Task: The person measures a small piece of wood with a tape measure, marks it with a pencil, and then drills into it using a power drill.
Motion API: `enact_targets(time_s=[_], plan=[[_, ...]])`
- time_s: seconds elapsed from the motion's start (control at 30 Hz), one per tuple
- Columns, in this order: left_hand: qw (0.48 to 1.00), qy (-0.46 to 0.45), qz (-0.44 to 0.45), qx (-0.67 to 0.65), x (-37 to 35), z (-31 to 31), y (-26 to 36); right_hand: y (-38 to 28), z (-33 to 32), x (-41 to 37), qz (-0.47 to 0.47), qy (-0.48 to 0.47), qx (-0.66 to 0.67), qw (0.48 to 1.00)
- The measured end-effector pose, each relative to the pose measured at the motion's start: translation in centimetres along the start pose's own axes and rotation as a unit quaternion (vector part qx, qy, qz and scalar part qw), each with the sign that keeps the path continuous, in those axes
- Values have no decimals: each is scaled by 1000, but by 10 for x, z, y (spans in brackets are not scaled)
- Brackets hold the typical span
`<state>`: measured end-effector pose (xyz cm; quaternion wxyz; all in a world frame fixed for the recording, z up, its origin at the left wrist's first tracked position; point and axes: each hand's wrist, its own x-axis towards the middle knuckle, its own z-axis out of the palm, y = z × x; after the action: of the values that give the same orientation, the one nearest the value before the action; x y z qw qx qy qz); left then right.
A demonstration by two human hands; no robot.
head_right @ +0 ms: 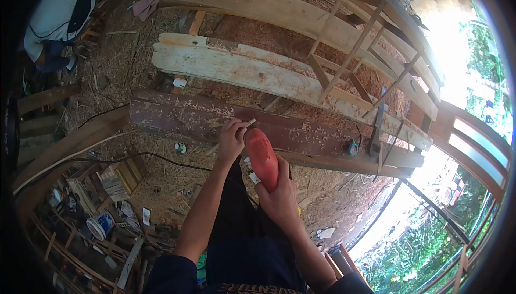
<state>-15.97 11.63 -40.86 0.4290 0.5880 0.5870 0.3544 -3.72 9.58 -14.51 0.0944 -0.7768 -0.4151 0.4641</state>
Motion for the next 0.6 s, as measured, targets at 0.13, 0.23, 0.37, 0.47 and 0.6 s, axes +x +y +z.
enact_targets(time_s=[0.13, 0.23, 0.37, 0.47, 0.6], plan=[[1000, 2, 0, 6, 0, -3, 2, 3, -3, 0, -11, 14, 7, 1000], [1000, -3, 4, 11, 0, -2, 4, 14, -10, 0, -26, 29, 24, 999], [1000, -6, -6, 17, 0, -3, 3, 43, -20, -7, -49, 40, 50, 997], [999, -19, -13, 27, -2, -4, 1, 43, -37, -17, 45, 1, 192, 980], [999, -36, -25, 15, 0, -11, 6, 59, -53, -25, 100, -47, 378, 919]])
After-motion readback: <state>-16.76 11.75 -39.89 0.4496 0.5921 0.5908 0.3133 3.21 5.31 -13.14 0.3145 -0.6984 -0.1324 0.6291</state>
